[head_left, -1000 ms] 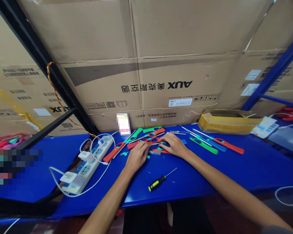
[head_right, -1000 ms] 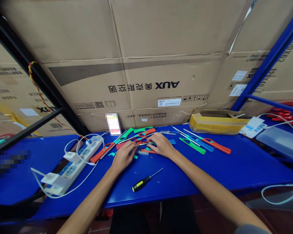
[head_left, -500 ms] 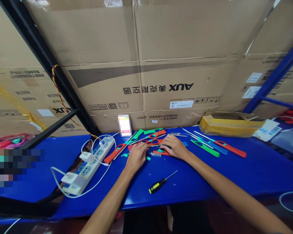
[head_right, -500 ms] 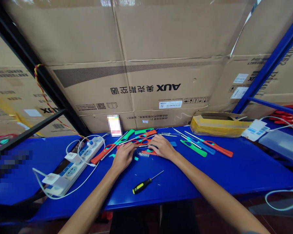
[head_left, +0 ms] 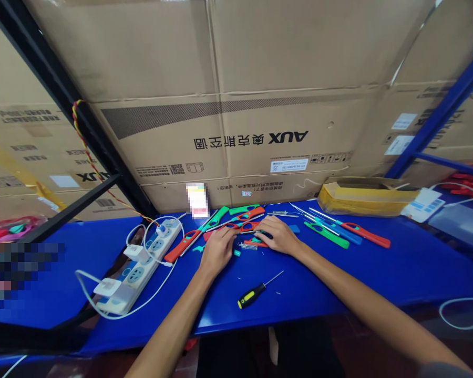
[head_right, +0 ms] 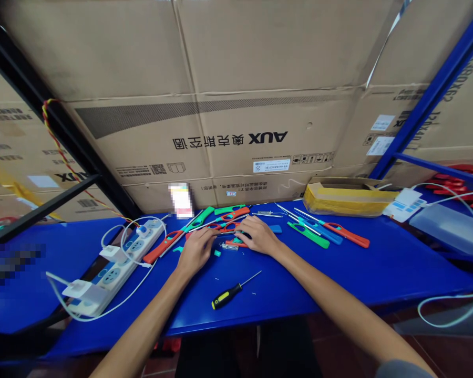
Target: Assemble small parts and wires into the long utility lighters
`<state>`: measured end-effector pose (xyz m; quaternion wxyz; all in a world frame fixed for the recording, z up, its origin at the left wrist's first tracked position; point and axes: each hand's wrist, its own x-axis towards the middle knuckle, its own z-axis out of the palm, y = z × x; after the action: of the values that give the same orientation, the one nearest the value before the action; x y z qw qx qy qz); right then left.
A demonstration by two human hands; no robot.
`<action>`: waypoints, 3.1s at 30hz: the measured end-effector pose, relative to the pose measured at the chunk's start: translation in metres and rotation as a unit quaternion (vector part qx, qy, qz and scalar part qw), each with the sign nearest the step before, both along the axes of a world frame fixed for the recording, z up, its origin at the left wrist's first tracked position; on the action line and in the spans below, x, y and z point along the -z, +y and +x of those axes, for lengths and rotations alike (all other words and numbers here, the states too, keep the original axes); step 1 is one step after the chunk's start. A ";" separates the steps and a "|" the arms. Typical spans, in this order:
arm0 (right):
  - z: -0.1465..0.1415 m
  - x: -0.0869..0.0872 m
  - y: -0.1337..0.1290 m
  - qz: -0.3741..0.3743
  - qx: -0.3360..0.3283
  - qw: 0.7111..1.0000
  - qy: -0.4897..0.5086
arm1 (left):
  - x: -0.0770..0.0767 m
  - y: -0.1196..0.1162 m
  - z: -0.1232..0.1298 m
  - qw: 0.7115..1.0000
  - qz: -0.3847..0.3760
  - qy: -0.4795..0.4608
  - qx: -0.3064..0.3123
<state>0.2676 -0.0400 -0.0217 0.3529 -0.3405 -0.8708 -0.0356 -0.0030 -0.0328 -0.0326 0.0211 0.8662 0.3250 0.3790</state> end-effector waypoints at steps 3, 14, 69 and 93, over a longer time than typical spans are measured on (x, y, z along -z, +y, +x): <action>-0.002 -0.001 -0.002 0.010 -0.005 1.000 -0.008 | -0.003 -0.001 0.002 1.000 0.004 -0.026 0.003; -0.005 0.004 -0.002 0.011 0.032 0.999 -0.013 | -0.005 -0.002 0.002 1.000 0.012 -0.021 0.019; -0.002 0.005 0.001 -0.012 -0.016 1.000 -0.001 | 0.000 -0.006 0.004 0.999 -0.037 0.013 0.000; -0.003 0.014 0.005 0.035 -0.014 0.998 -0.060 | 0.008 -0.002 0.007 0.999 -0.045 0.024 -0.005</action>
<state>0.2647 -0.0355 -0.0355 0.3121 -0.3132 -0.8933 -0.0812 0.0042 -0.0343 -0.0406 0.0501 0.8715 0.3469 0.3429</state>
